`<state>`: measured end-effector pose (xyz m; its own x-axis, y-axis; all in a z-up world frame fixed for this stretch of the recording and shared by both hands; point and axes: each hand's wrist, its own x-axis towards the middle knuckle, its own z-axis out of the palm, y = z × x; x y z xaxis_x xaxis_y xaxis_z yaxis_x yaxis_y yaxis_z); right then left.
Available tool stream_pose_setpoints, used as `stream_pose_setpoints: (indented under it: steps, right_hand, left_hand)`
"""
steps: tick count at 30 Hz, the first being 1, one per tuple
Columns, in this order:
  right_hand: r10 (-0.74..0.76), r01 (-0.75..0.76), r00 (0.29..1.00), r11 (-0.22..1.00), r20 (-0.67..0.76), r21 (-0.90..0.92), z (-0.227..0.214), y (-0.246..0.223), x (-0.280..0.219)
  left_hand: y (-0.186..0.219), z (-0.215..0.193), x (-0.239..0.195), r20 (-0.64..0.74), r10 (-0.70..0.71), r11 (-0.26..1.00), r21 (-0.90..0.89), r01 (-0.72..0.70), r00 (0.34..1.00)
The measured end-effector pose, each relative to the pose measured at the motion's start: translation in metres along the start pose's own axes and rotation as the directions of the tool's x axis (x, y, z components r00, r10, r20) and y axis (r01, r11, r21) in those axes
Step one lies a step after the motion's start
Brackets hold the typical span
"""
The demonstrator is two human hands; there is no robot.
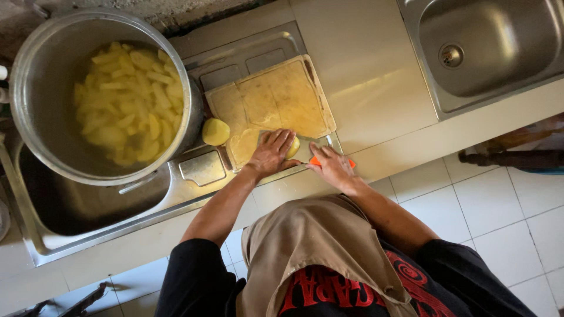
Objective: The person slices potatoes on a wooden board with a cleaver and places the cut pieces into a large pot containing water.
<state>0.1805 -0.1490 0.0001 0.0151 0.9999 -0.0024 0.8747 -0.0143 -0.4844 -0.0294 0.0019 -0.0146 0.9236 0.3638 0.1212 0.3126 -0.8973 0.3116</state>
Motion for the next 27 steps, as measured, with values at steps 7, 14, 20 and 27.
stream_pose_setpoints:
  steps: [7, 14, 20, 27]
  right_hand:
    - [-0.060, 0.060, 0.998, 0.998, 0.007, -0.036, 0.000, 0.009, 0.008]
    - [-0.053, 0.053, 0.998, 0.998, 0.014, 0.026, -0.021, 0.000, 0.009]
    - [-0.071, 0.080, 0.994, 0.991, 0.083, -0.109, -0.011, -0.002, 0.007]
    - [-0.275, 0.253, 0.961, 0.884, 0.001, -0.394, 0.020, 0.010, -0.006]
  left_hand:
    - [0.003, 0.016, -0.002, -0.138, 0.053, 0.996, 0.077, -0.043, 0.989]
    - [0.002, -0.006, 0.004, -0.211, 0.167, 0.980, 0.143, -0.138, 0.963]
    - [0.004, -0.018, 0.020, -0.159, 0.158, 0.973, 0.193, -0.127, 0.974]
    - [0.008, 0.005, 0.047, -0.014, -0.185, 0.970, 0.159, 0.185, 0.983]
